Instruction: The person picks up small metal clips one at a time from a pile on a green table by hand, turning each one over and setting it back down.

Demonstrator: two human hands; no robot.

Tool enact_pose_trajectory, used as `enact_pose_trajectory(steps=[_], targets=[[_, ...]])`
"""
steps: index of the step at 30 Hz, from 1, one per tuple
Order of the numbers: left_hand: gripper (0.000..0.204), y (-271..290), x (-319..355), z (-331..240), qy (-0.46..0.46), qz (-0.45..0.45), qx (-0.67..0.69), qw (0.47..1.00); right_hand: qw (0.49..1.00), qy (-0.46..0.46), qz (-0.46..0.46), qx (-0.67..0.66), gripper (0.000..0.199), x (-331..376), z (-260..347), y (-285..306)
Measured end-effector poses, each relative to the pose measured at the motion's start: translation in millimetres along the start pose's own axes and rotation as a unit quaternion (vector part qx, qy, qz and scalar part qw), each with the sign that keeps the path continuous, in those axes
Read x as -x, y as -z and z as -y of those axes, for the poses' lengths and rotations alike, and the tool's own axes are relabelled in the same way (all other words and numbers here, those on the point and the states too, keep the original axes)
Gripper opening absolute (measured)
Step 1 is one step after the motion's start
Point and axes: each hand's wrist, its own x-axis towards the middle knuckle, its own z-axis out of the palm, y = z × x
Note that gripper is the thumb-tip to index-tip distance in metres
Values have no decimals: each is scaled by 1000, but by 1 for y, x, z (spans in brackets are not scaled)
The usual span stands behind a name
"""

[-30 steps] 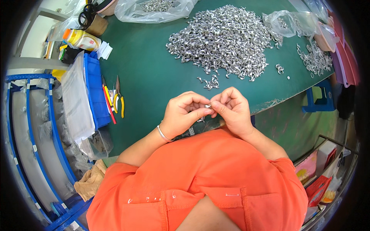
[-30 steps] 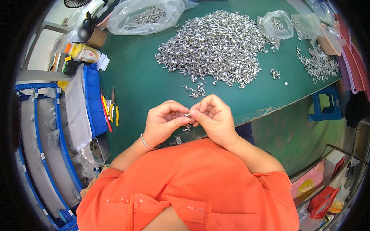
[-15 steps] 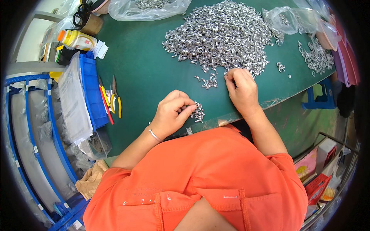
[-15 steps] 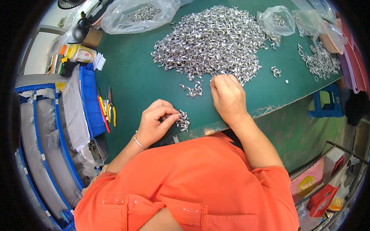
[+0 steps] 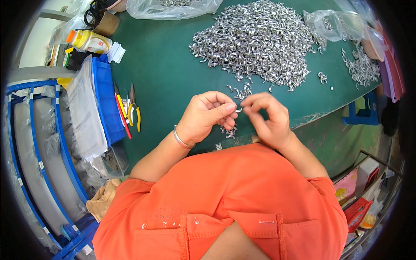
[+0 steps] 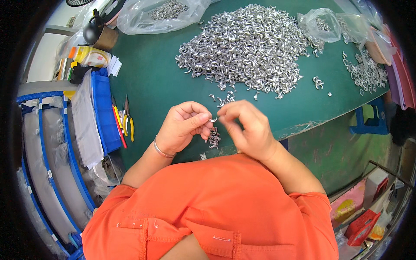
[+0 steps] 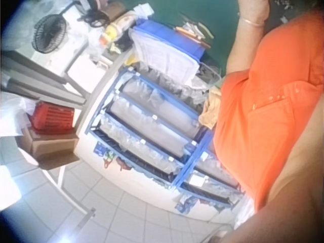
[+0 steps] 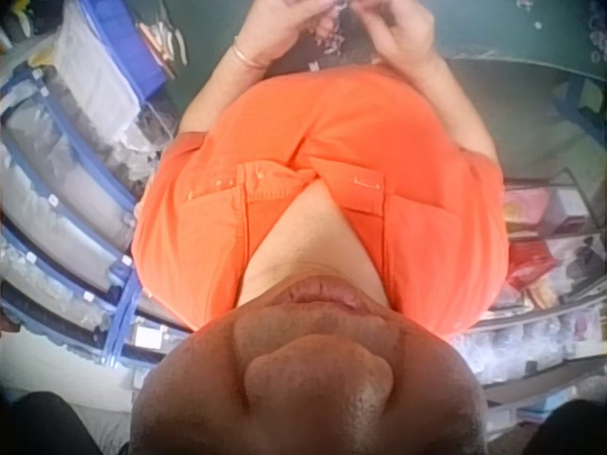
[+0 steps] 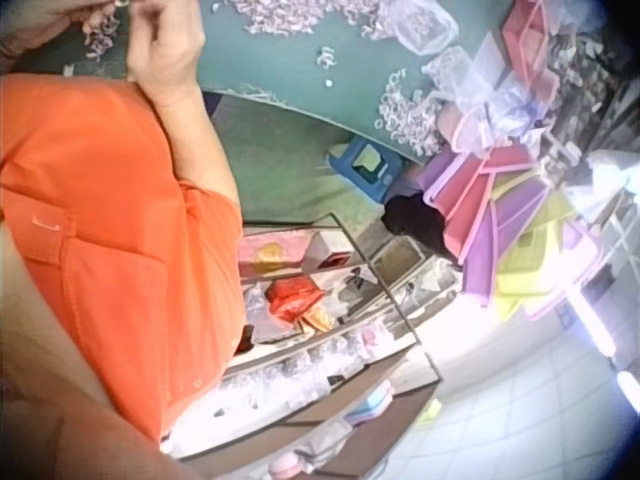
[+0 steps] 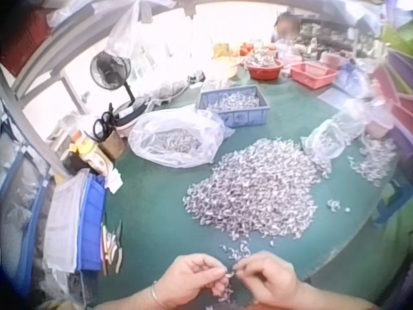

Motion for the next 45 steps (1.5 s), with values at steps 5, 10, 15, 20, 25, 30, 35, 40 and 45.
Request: enact_pose_trajectory(steps=[5,10,15,20,25,30,35,40,45], targets=[[7,-6,8,-2,-52,-32,-79,995,980,33,33,191,19,-8,-24,3],[8,-12,13,-4,-123,-42,-159,979,984,25,23,176,24,0,-27,10],[10,-11,9,0,-269,-38,-340,900,987,-113,-28,-114,6,11,-4,-1],[16,-6,9,-2,-359,-33,-484,797,997,-70,-33,15,10,8,-6,0],[16,13,15,10,-353,-12,-522,776,978,-22,-35,204,14,-6,-23,16],[14,14,15,13,-305,-5,-548,779,965,-9,3,262,14,-14,-27,5],[9,12,14,11,-256,-48,-496,828,956,-10,8,293,15,-16,-27,4],[7,5,10,10,-225,-45,-431,873,953,7,7,301,17,-17,-30,5],[7,-1,6,7,-205,-52,-407,888,971,1,-37,237,20,-11,-29,4]])
